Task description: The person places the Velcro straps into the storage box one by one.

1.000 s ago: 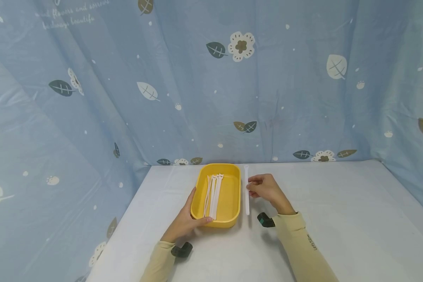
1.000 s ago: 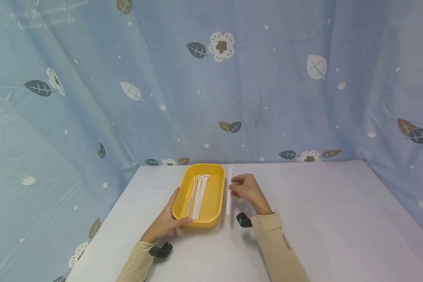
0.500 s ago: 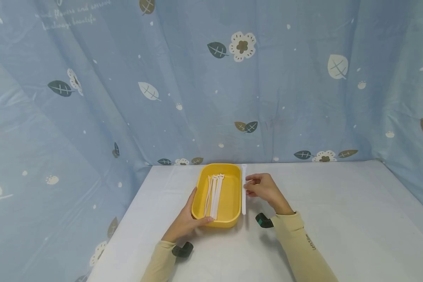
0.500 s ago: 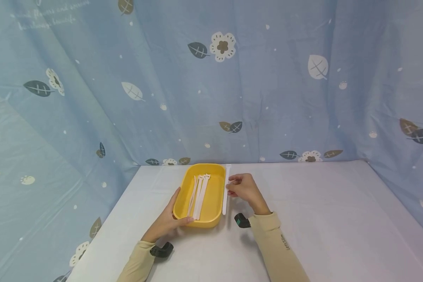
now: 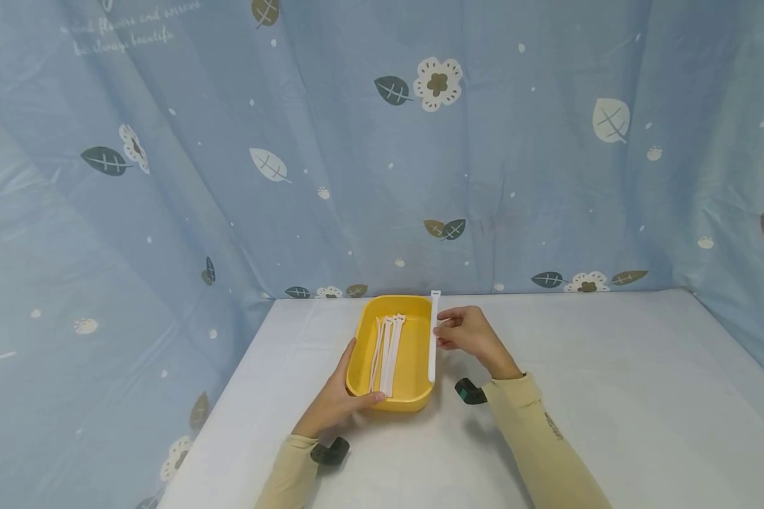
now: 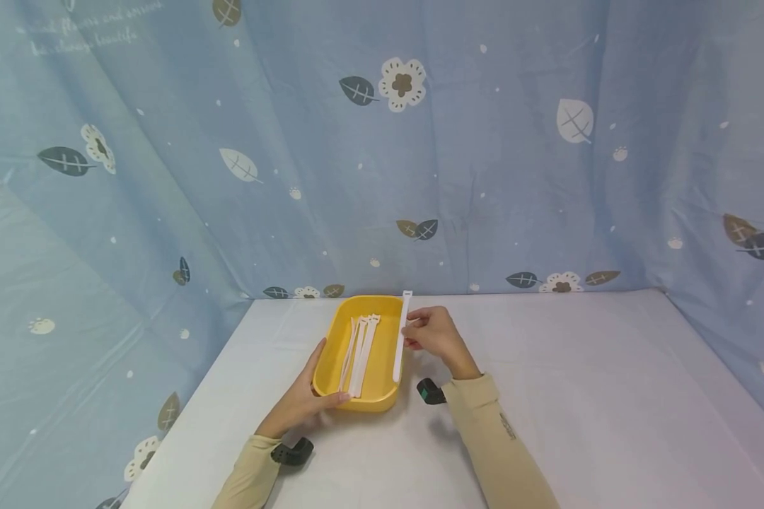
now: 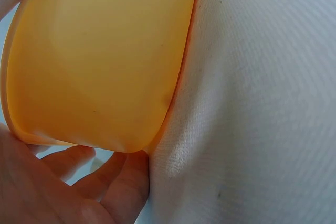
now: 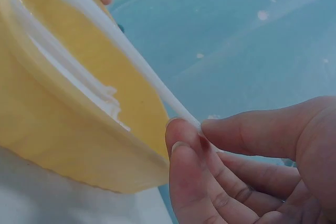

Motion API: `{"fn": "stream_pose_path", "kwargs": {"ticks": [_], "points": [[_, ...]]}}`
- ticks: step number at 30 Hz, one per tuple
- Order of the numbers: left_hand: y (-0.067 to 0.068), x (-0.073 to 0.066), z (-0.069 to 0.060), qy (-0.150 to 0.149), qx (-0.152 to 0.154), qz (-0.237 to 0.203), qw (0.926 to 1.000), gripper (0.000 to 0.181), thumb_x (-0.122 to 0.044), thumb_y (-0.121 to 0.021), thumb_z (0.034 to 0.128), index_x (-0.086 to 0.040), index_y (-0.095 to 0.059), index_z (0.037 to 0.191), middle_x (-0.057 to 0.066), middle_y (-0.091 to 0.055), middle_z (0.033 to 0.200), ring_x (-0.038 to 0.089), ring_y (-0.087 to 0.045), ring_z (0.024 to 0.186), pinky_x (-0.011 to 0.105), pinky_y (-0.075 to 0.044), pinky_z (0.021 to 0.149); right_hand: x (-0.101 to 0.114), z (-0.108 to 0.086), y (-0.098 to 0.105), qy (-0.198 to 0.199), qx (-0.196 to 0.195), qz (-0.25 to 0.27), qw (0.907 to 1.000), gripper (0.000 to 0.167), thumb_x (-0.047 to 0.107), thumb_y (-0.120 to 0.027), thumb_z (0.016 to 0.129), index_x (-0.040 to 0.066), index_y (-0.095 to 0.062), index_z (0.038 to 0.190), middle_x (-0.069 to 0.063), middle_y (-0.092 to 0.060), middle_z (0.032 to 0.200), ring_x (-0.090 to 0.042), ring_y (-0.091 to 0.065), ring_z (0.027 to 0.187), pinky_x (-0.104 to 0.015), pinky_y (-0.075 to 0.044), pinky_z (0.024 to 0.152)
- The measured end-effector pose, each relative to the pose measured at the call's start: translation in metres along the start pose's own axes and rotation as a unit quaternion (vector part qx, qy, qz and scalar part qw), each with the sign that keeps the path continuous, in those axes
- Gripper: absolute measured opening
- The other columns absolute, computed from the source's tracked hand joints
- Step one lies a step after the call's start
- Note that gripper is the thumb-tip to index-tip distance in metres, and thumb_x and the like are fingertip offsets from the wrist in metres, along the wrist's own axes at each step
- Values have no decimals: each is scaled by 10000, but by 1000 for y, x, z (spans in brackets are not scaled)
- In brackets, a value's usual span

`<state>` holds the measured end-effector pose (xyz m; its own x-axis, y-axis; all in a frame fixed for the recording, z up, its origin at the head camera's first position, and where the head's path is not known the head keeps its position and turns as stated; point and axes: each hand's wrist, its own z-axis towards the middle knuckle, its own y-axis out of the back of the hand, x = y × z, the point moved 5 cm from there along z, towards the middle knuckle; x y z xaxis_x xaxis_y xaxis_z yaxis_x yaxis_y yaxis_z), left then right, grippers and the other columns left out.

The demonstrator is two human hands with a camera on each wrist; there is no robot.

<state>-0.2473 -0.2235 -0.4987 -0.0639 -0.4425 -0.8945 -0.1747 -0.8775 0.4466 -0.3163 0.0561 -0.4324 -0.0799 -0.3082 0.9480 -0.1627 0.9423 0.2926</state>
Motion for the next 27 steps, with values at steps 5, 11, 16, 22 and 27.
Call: {"fn": "stream_pose_path", "kwargs": {"ticks": [5,11,16,22,27], "points": [[0,-1,-1,36,-8,18,10000,1272,-412,-917,761,-288,-47,1681,-20,-157,1752,299,-246,1595,620,-192,1284,3,3,-3,40,69,11,10000,373,60,-726,944,-80,-638,1278,-200,-740,1013,-150,-717,710,-313,-653,714],[0,1,1,33,2,15,10000,1256,-402,-913,768,-325,-48,1675,-10,-162,1752,298,-269,1586,618,-205,1281,5,6,-7,23,88,53,9999,375,46,-726,937,-87,-635,1276,-206,-731,1025,-150,-728,710,-356,-659,740],[0,1,1,-1,25,-32,10000,1252,-398,-911,773,-331,-44,1674,0,-172,1750,292,-287,1577,609,-208,1283,8,9,-12,7,139,2,9999,399,45,-723,936,-87,-628,1300,-207,-719,1044,-154,-738,716,-401,-657,779],[0,2,1,-5,29,15,10000,1263,-422,-909,769,-312,-38,1677,23,-174,1751,310,-292,1573,620,-217,1276,7,16,-16,-63,167,-78,9998,395,42,-732,930,-78,-634,1293,-197,-735,1013,-134,-725,673,-362,-659,735],[-1,2,1,19,18,-4,10000,1271,-426,-913,763,-304,-41,1679,11,-188,1747,297,-306,1567,610,-219,1279,7,20,-21,-71,222,-39,9997,380,26,-739,918,-94,-636,1264,-193,-748,953,-124,-700,625,-296,-643,650]]}}
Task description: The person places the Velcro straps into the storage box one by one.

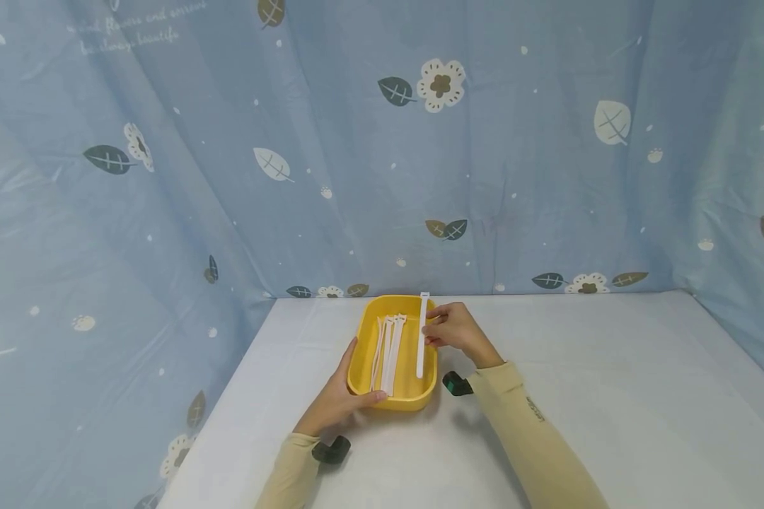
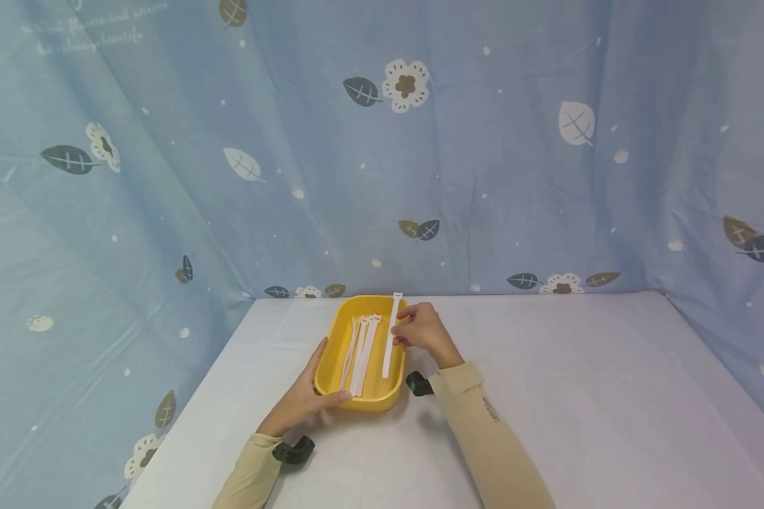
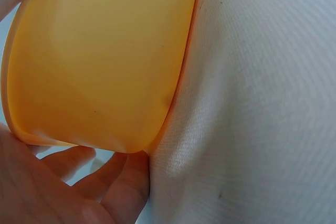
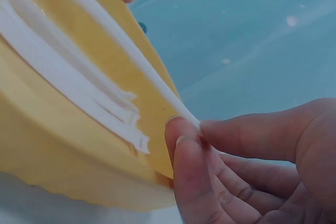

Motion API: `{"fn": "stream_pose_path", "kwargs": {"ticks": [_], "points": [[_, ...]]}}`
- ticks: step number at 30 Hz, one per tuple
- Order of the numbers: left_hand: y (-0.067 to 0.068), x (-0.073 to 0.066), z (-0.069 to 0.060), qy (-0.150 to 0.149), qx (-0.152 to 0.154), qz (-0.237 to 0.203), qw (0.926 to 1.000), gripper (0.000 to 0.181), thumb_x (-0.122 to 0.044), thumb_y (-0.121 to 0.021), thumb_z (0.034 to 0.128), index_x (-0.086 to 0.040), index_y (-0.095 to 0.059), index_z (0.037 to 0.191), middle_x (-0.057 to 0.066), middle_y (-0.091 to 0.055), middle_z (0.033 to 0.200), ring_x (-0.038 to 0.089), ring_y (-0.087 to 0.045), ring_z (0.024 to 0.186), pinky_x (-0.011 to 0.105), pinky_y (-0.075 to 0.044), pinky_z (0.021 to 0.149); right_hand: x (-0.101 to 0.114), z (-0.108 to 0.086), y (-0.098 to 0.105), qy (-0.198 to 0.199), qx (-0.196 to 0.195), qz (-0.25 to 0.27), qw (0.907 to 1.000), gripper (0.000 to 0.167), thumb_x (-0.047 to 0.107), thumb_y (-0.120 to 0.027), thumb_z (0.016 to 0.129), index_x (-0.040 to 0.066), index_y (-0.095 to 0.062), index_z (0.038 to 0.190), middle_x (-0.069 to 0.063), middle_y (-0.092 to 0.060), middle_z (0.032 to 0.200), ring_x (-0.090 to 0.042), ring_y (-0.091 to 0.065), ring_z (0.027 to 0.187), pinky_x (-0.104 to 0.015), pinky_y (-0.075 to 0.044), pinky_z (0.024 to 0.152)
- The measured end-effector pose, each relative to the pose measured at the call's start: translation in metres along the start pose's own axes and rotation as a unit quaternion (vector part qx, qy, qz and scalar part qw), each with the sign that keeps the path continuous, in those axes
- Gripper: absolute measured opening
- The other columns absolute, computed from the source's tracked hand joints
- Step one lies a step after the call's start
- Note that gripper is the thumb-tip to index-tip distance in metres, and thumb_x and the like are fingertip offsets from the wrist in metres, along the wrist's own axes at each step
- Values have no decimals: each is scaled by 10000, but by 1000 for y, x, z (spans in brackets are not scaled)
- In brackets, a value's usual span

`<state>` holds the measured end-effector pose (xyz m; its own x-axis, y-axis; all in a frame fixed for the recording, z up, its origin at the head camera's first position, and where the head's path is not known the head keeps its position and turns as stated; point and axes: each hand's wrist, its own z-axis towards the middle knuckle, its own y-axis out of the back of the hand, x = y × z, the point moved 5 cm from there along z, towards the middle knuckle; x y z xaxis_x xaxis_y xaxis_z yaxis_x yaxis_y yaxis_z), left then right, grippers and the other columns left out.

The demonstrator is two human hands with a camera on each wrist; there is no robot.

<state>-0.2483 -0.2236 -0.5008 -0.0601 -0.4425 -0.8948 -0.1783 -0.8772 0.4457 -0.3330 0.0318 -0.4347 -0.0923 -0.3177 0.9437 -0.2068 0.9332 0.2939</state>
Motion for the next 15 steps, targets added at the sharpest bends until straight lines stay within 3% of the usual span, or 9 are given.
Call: {"fn": "stream_pose_path", "kwargs": {"ticks": [6,15], "points": [[0,1,0,1,20,115,9999,1259,-454,-901,770,-318,-38,1676,44,-189,1747,311,-314,1563,607,-241,1272,1,4,-5,69,130,77,9999,364,-6,-733,907,-125,-632,1236,-188,-752,889,-122,-691,591,-255,-621,597],[0,1,-1,-109,29,44,9999,1253,-447,-903,771,-321,-44,1675,39,-208,1741,289,-345,1548,598,-254,1270,5,5,-14,186,253,-225,9993,388,-9,-726,907,-144,-624,1256,-185,-760,851,-103,-675,551,-242,-602,562]]}}
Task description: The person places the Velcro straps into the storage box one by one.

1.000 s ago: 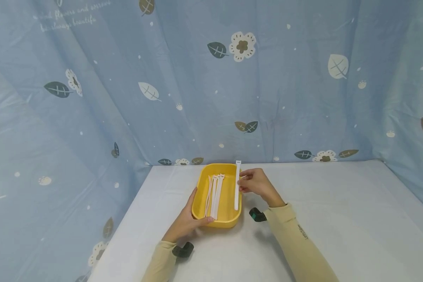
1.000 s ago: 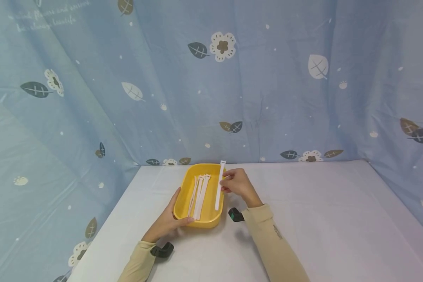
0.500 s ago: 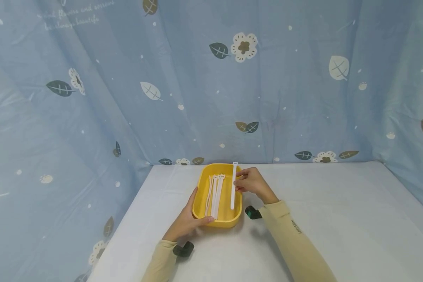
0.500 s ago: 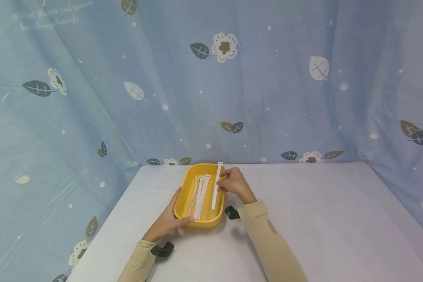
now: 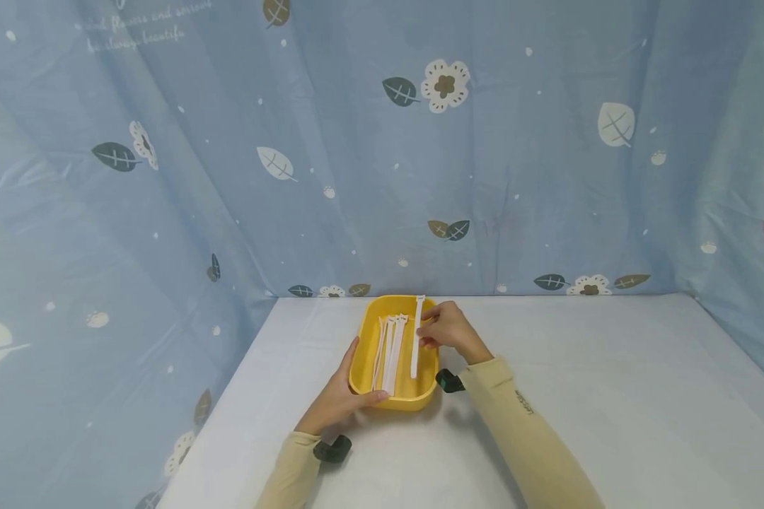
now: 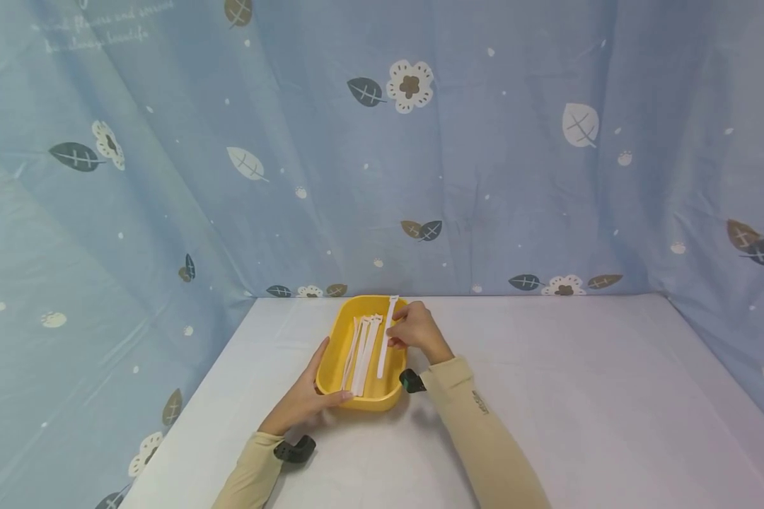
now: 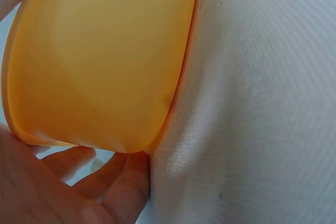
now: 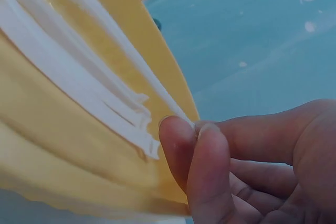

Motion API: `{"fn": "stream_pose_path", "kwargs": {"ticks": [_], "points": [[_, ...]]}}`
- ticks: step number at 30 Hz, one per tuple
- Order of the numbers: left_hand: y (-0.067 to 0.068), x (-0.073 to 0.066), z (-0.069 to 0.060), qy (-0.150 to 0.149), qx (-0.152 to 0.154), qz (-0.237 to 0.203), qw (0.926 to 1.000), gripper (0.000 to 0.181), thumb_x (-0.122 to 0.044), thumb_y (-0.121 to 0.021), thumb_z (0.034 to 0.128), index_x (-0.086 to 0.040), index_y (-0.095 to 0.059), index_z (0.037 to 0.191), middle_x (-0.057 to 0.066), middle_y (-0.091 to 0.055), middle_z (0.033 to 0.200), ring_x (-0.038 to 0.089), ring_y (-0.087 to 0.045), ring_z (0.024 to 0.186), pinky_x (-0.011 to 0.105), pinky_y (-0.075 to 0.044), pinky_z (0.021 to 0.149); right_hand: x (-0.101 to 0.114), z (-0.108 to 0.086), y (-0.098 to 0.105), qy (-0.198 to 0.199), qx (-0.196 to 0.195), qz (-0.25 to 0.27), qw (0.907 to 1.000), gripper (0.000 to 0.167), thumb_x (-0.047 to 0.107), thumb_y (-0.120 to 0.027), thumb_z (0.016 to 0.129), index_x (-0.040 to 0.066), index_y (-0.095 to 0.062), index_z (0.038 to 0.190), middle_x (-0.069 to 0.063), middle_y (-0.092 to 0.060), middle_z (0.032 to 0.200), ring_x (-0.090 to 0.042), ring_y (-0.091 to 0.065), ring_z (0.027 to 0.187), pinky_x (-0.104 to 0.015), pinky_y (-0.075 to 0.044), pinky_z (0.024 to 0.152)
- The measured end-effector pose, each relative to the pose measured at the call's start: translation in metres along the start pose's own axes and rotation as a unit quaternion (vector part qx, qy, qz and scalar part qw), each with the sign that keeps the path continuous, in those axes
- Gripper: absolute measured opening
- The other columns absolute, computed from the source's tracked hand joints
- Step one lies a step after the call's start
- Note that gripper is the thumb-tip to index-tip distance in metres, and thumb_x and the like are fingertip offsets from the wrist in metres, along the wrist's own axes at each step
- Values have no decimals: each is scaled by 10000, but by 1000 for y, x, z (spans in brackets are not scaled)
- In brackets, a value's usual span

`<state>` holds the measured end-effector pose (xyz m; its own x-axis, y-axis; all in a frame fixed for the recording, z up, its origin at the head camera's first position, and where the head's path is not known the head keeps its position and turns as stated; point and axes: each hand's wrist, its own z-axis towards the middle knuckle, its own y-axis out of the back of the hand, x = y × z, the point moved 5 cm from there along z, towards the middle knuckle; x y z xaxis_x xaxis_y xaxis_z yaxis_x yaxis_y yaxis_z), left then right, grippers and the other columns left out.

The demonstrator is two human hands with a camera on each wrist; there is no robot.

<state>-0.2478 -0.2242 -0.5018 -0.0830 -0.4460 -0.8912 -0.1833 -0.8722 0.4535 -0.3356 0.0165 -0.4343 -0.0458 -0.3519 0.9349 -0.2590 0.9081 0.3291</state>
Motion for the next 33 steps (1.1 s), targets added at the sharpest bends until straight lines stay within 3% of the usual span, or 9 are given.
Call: {"fn": "stream_pose_path", "kwargs": {"ticks": [9,16,24,33], "points": [[0,1,0,30,4,-20,10000,1268,-445,-907,768,-287,-42,1680,59,-214,1738,300,-351,1543,607,-258,1265,2,1,-6,-86,-75,-386,9992,370,1,-744,904,-127,-643,1236,-172,-767,826,-247,-760,664,-286,-622,585],[-1,1,1,18,-7,28,10000,1271,-447,-908,765,-272,-45,1682,50,-209,1741,304,-343,1549,607,-252,1268,4,4,-13,67,-44,-566,9984,378,-22,-738,892,-134,-643,1240,-188,-771,775,-365,-775,739,-340,-640,600],[-2,-1,0,58,52,29,10000,1244,-445,-900,778,-334,-43,1673,31,-282,1716,256,-437,1483,580,-283,1265,3,3,-21,105,-59,-603,9981,406,-41,-731,885,-145,-622,1262,-168,-758,708,-331,-762,658,-360,-642,600],[0,-2,-1,68,27,-43,10000,1249,-439,-900,780,-320,-38,1676,34,-273,1719,265,-415,1499,581,-264,1272,3,7,-25,69,-109,-667,9977,366,-54,-735,872,-141,-638,1214,-204,-763,726,-325,-764,649,-340,-635,583]]}}
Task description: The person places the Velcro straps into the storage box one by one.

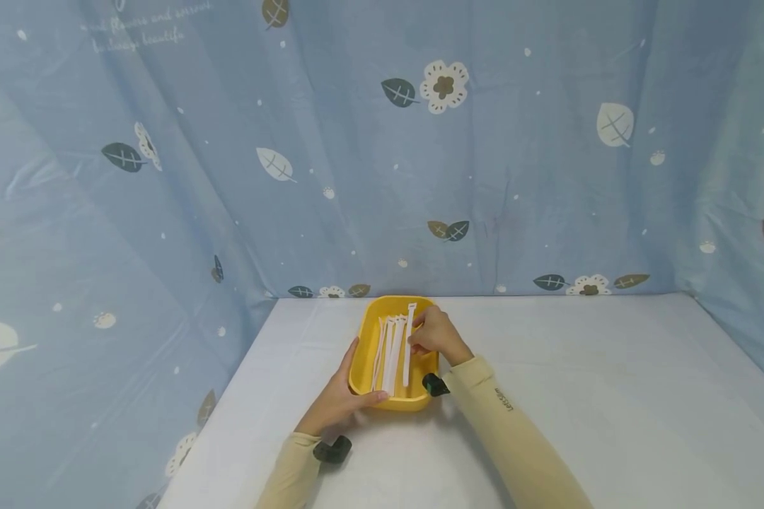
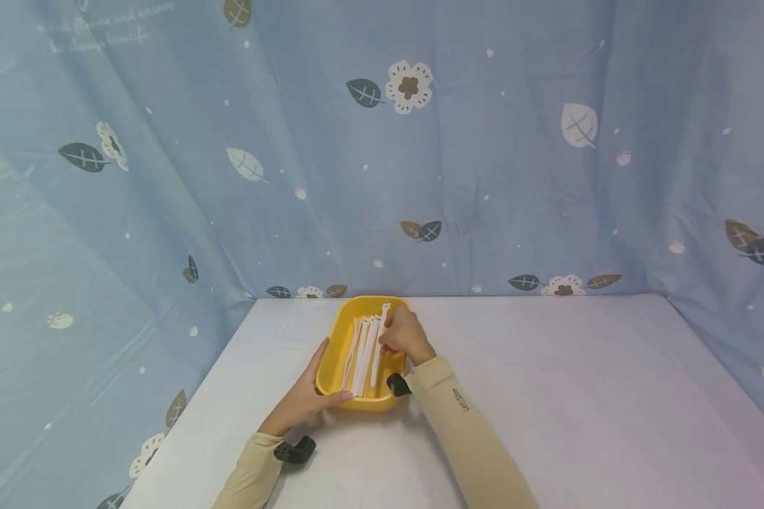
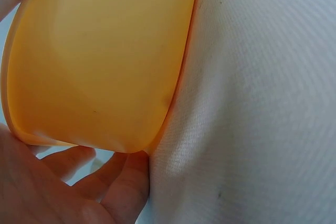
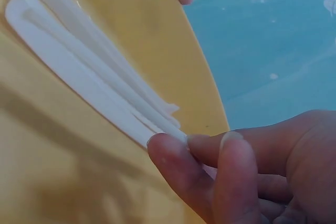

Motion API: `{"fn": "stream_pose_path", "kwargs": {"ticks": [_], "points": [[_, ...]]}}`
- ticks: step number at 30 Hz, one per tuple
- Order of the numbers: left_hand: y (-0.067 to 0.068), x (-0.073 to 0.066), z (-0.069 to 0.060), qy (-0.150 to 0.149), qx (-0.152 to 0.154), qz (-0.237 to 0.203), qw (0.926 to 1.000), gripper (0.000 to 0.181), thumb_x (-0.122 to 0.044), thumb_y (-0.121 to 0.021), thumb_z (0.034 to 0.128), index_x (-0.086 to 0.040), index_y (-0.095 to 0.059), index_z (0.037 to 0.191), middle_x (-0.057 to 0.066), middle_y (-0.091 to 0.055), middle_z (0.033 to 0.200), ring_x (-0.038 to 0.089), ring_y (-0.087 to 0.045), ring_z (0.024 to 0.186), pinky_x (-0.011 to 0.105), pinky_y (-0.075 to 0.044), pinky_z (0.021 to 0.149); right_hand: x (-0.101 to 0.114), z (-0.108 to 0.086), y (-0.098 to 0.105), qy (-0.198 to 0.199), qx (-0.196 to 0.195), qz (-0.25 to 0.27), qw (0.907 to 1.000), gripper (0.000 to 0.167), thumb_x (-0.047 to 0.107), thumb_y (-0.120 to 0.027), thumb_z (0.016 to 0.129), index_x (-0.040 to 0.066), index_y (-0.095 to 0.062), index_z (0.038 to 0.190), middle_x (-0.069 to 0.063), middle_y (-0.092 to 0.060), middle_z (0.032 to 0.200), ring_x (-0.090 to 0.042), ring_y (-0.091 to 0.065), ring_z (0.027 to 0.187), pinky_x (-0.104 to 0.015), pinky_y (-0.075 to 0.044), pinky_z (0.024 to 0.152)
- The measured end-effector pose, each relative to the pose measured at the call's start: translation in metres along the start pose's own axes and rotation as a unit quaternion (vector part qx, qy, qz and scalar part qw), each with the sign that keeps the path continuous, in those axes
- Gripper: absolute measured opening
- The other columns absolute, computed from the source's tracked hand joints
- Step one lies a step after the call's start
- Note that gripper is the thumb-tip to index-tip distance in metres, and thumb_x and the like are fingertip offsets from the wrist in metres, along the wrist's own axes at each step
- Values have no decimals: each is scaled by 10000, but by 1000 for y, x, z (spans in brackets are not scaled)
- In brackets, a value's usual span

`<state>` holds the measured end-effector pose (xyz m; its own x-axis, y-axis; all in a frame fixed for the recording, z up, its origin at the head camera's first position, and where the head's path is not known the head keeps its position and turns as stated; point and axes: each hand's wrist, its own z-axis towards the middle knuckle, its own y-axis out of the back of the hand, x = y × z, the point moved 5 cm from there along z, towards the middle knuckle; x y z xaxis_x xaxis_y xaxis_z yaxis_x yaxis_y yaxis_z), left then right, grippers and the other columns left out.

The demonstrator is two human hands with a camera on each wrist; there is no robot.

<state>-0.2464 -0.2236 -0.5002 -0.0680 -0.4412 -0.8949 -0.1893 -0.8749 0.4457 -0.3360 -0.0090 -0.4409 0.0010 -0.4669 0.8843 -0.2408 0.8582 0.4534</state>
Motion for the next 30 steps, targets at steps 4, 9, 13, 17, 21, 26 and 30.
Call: {"fn": "stream_pose_path", "kwargs": {"ticks": [4,9,13,17,21,26,30], "points": [[1,0,-1,-6,-41,8,10000,1242,-419,-900,786,-305,-43,1678,41,-244,1731,282,-395,1515,603,-265,1265,0,1,-1,-21,17,-17,10000,368,-54,-737,872,-144,-638,1215,-218,-765,742,-326,-765,652,-337,-635,585],[1,0,0,-26,-15,-9,10000,1236,-415,-900,786,-326,-45,1674,46,-263,1724,270,-430,1488,608,-290,1252,-2,2,-1,-49,-21,-95,9999,339,-55,-745,860,-135,-644,1174,-179,-756,689,-300,-757,620,-330,-633,581],[1,0,0,1,9,-19,10000,1234,-419,-899,788,-334,-43,1673,36,-278,1718,258,-444,1476,596,-282,1260,-4,4,-2,-109,-58,-173,9998,322,-48,-755,857,-120,-650,1153,-151,-752,667,-278,-751,599,-320,-628,573],[1,-1,-1,6,12,5,10000,1246,-424,-899,786,-306,-37,1678,23,-257,1725,264,-412,1501,588,-260,1272,-5,5,-2,-192,-71,-207,9996,328,-49,-761,852,-117,-655,1155,-148,-750,662,-282,-751,598,-335,-635,589],[0,0,-1,27,-20,37,10000,1257,-426,-904,777,-296,-40,1680,1,-248,1728,258,-406,1505,583,-259,1274,-5,5,-3,-255,-56,-299,9992,355,-45,-755,859,-124,-652,1190,-142,-750,661,-245,-739,567,-333,-637,600],[0,-1,-1,38,-19,-20,10000,1249,-412,-907,778,-314,-46,1677,-20,-256,1723,243,-421,1491,573,-260,1277,-6,5,-3,-297,-29,-228,9993,372,-40,-743,880,-132,-639,1225,-180,-763,711,-282,-756,611,-333,-640,615],[0,-2,-1,47,-16,-39,10000,1234,-409,-901,786,-348,-43,1671,-23,-246,1727,244,-418,1494,574,-263,1276,-5,4,-2,-218,-26,-60,9997,356,-44,-724,890,-145,-639,1220,-203,-766,730,-297,-758,622,-325,-635,597]]}}
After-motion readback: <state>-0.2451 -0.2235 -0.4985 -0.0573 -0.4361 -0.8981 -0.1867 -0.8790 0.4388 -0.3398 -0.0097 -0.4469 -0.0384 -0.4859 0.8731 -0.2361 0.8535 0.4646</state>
